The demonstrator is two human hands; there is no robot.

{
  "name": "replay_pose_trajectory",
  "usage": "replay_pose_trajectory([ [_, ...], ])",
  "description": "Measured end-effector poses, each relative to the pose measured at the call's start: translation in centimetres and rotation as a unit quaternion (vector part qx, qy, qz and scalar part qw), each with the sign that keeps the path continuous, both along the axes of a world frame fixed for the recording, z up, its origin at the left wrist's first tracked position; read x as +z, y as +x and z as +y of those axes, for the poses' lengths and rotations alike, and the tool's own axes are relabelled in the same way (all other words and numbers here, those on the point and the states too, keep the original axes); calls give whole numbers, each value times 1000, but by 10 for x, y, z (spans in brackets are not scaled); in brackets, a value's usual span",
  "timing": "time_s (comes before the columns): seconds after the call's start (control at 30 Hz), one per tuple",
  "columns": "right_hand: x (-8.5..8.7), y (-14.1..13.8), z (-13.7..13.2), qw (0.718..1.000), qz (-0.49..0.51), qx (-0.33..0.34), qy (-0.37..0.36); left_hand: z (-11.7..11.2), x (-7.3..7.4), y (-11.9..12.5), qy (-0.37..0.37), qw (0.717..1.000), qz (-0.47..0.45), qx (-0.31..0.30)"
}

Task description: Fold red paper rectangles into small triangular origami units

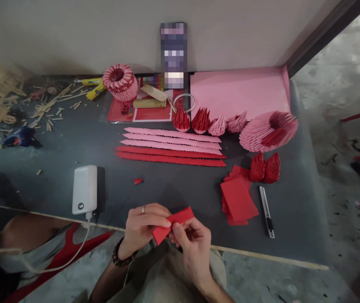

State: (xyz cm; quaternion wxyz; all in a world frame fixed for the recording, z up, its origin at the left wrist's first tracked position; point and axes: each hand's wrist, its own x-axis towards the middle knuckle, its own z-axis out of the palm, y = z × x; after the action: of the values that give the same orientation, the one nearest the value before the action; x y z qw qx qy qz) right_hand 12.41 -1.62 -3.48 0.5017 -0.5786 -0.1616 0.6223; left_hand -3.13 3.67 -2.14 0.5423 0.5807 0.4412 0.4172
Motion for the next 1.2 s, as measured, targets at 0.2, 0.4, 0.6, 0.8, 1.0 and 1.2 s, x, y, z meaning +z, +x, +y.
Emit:
replay_pose_trajectory([
  [0.2, -5, -2, -6, 998, -45, -1, 38, -6, 3, 11, -53, 995, -35, 79],
  [0.4, -1, 0, -1, 987, -133, 32, 86, -17, 3, 29, -156, 965, -58, 200],
  [0.6, 7, 1, 8, 974, -193, 39, 110, -26, -3, 34, -199, 953, -75, 216],
  [0.8, 4, 1, 8, 967, -223, 69, 98, -32, -8, 41, -209, 945, -85, 238],
  [1.0, 0, 0, 3, 954, -275, 75, 94, -26, 0, 49, -142, 952, -21, 270],
  [1.2, -2, -6, 4, 973, -210, 48, 84, -28, -2, 52, -171, 942, -54, 283],
])
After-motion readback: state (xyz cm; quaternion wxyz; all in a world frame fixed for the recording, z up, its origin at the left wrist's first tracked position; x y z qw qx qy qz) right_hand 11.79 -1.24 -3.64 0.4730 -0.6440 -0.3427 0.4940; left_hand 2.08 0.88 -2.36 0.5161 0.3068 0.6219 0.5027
